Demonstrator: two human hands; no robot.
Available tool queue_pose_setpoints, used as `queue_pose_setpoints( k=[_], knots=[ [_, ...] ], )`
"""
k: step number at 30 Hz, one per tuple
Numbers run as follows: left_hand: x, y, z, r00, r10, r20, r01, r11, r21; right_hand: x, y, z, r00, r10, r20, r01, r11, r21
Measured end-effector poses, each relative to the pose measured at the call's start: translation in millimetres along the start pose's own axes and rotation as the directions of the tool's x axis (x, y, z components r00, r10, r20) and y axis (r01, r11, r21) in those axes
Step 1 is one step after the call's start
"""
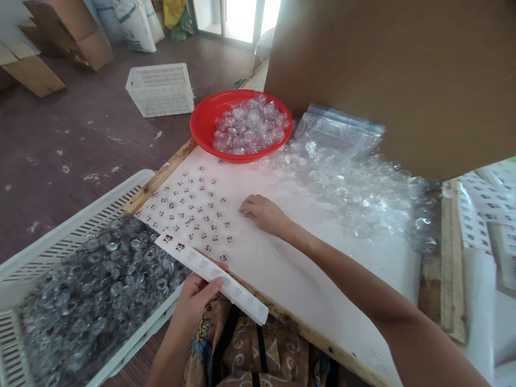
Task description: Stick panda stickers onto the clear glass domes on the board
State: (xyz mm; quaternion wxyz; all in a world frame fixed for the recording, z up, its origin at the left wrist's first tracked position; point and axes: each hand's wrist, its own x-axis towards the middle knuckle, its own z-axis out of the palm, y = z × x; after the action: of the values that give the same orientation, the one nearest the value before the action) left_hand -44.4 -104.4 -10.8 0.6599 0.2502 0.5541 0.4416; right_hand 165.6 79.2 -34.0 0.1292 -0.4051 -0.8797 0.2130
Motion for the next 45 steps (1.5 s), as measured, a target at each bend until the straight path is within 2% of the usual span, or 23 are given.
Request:
queue_pose_setpoints(
  k=[4, 8, 13, 20, 23, 25, 29, 31, 35, 39, 41, 45],
  knots=[
    [-2, 0, -1.6, 1.000, -0.003, 0.002, 0.003, 1.000, -0.009, -20, -17, 6, 0.995, -0.078, -0.054, 0.081, 0.995, 0.053],
    [-3, -1, -0.7, 1.000, -0.016, 0.010, 0.016, 1.000, -0.009, -42, -37, 19, 0.990, -0.143, -0.007, 0.144, 0.989, 0.038],
    [-3, -2, 1.9, 0.999, -0.025, 0.024, 0.026, 0.999, -0.022, -57, -43, 23, 0.995, -0.078, -0.067, 0.081, 0.995, 0.051],
    [-7, -3, 3.9, 0.997, -0.037, 0.071, 0.037, 0.999, 0.003, -58, -45, 15, 0.995, 0.064, -0.072, -0.039, 0.953, 0.301],
    [-8, -7, 0.7, 0.997, -0.022, 0.069, 0.021, 1.000, 0.006, -53, -38, 13, 0.994, 0.023, -0.107, 0.005, 0.968, 0.250],
    [-7, -10, -2.2, 0.998, -0.026, 0.063, 0.025, 1.000, 0.015, -47, -26, 11, 0.985, 0.014, -0.171, 0.017, 0.984, 0.179],
    [-6, -14, -6.0, 0.997, -0.044, 0.059, 0.043, 0.999, 0.023, -27, 2, 8, 0.934, 0.149, -0.325, -0.145, 0.989, 0.034],
    [-5, -13, -6.6, 0.997, -0.047, 0.065, 0.045, 0.999, 0.028, -21, 11, 10, 0.934, 0.171, -0.315, -0.185, 0.983, -0.016],
    [-4, -10, -6.4, 0.997, -0.040, 0.066, 0.038, 0.999, 0.021, -17, 19, 12, 0.957, 0.094, -0.275, -0.110, 0.993, -0.045],
    [-3, -9, -5.8, 0.995, -0.062, 0.072, 0.061, 0.998, 0.017, -13, 33, 3, 0.905, 0.218, -0.366, -0.268, 0.959, -0.091],
    [-2, -9, -5.6, 0.995, -0.062, 0.077, 0.062, 0.998, 0.010, -12, 37, 0, 0.894, 0.271, -0.356, -0.325, 0.941, -0.098],
    [0, -10, -4.6, 0.996, -0.065, 0.068, 0.065, 0.998, -0.010, -16, 30, 5, 0.939, 0.179, -0.293, -0.202, 0.978, -0.051]
  ],
)
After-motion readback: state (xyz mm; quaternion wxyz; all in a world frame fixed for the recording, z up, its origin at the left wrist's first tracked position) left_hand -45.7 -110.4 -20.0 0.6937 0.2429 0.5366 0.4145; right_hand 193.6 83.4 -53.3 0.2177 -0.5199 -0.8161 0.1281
